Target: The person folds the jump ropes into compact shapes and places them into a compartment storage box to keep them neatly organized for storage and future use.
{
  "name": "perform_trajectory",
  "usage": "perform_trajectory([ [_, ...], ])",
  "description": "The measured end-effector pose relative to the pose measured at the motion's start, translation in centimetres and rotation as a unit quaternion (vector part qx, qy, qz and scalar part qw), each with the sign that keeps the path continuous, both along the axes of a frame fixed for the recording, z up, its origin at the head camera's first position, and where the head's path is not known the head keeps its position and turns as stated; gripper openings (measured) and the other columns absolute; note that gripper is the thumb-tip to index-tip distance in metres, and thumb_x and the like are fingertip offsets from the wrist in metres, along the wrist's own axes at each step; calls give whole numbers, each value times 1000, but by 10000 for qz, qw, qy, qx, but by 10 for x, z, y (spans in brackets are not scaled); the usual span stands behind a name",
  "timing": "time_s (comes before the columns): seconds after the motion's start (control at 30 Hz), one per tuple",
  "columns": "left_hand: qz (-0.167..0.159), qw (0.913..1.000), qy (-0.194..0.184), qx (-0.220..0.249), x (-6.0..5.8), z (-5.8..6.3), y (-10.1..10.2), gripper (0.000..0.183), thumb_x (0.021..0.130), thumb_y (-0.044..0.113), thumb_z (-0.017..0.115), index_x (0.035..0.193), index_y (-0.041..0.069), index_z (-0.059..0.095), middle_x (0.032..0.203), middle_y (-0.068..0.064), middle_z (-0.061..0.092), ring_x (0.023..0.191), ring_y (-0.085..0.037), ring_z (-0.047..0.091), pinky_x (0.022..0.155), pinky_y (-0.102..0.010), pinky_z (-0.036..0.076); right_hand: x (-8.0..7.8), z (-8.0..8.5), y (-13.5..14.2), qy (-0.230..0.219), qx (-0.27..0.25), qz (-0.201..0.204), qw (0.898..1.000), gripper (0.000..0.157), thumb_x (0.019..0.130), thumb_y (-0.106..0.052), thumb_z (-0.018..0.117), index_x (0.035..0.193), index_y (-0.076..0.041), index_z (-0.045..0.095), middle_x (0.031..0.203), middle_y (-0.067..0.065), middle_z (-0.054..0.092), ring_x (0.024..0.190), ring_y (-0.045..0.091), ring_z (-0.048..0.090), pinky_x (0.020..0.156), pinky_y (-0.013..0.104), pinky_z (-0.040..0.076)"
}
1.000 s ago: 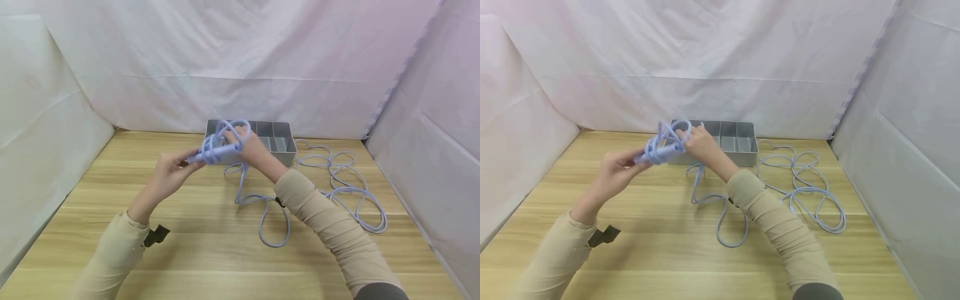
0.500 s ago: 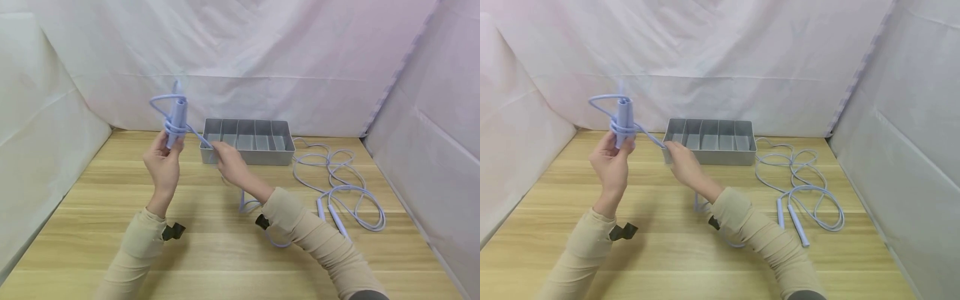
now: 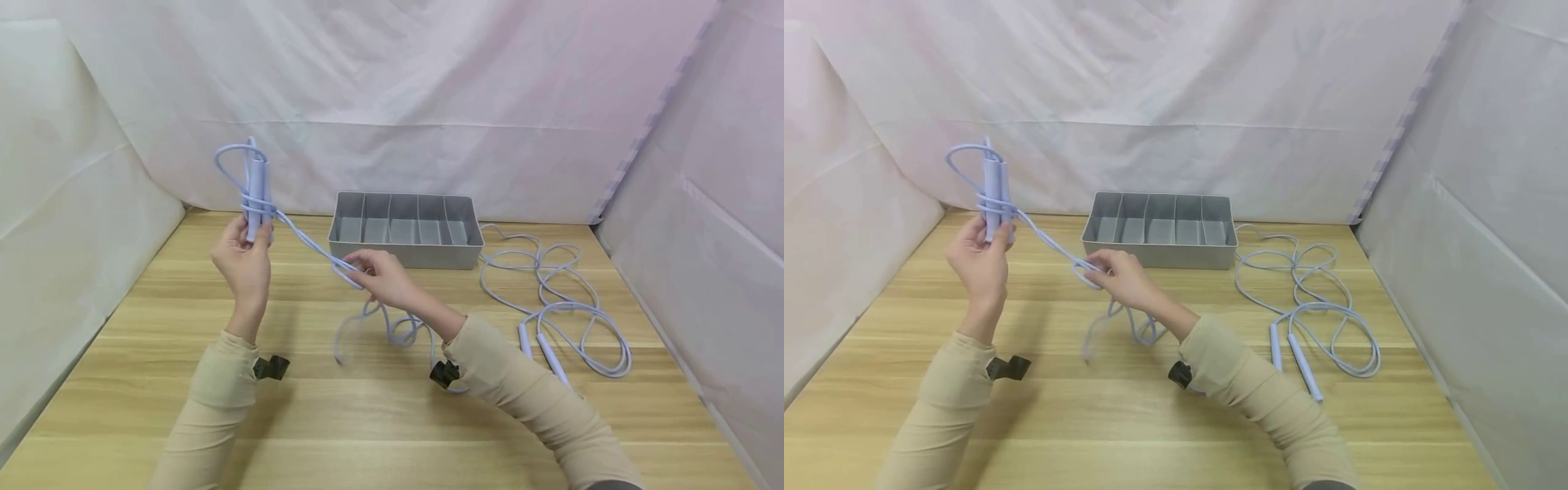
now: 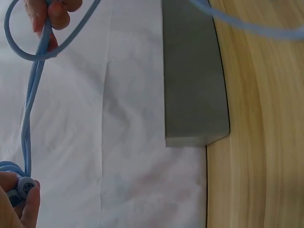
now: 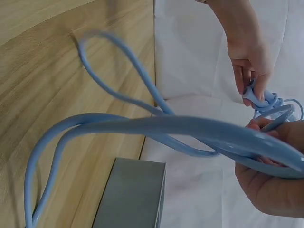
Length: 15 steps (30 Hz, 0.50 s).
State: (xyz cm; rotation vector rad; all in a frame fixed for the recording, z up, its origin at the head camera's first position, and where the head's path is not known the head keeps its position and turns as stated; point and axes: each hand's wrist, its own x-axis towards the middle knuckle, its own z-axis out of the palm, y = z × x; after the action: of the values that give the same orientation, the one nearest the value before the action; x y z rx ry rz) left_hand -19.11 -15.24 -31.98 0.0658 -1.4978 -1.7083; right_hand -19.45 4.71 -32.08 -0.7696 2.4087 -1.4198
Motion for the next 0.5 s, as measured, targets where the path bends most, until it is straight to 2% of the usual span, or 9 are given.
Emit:
perform_trajectory([
  [0.13,673,9937,-295,-849,-5,-4,-2,19,79,-5,64,97,-3,68,86,-10,68,56,-1,55,51,-11,44,-1,1,3,101,595,140,9981,25,95,-11,45,112,1,60,67,8,56,46,8,35,41,18,29],
  [0.2,1031,9869,-445,-1161,-6,-5,-3,18,79,0,66,97,0,69,85,-7,68,55,0,51,50,-10,40,-1,0,3,86,785,270,9965,27,97,-12,41,109,1,61,61,5,49,45,9,29,42,18,25],
  [0.27,1279,9806,-562,-1374,-7,-5,-6,18,80,4,66,98,2,69,87,-7,68,58,1,51,51,-10,39,0,0,3,153,927,343,9950,27,97,-14,41,106,0,62,57,1,41,45,8,27,43,18,24],
  [0.37,1493,9738,-665,-1584,-7,-6,-10,19,81,8,67,100,3,69,92,-9,69,63,2,52,55,-9,40,4,1,3,443,1195,331,9913,26,96,-18,44,104,-2,64,56,-2,37,47,10,29,45,19,26],
  [0.5,1661,9695,-736,-1643,-9,-7,-13,20,82,8,66,101,3,68,93,-9,69,60,3,49,54,-9,39,11,1,-1,886,1717,353,9805,26,95,-20,48,84,-4,64,60,0,39,51,10,33,48,20,30],
])
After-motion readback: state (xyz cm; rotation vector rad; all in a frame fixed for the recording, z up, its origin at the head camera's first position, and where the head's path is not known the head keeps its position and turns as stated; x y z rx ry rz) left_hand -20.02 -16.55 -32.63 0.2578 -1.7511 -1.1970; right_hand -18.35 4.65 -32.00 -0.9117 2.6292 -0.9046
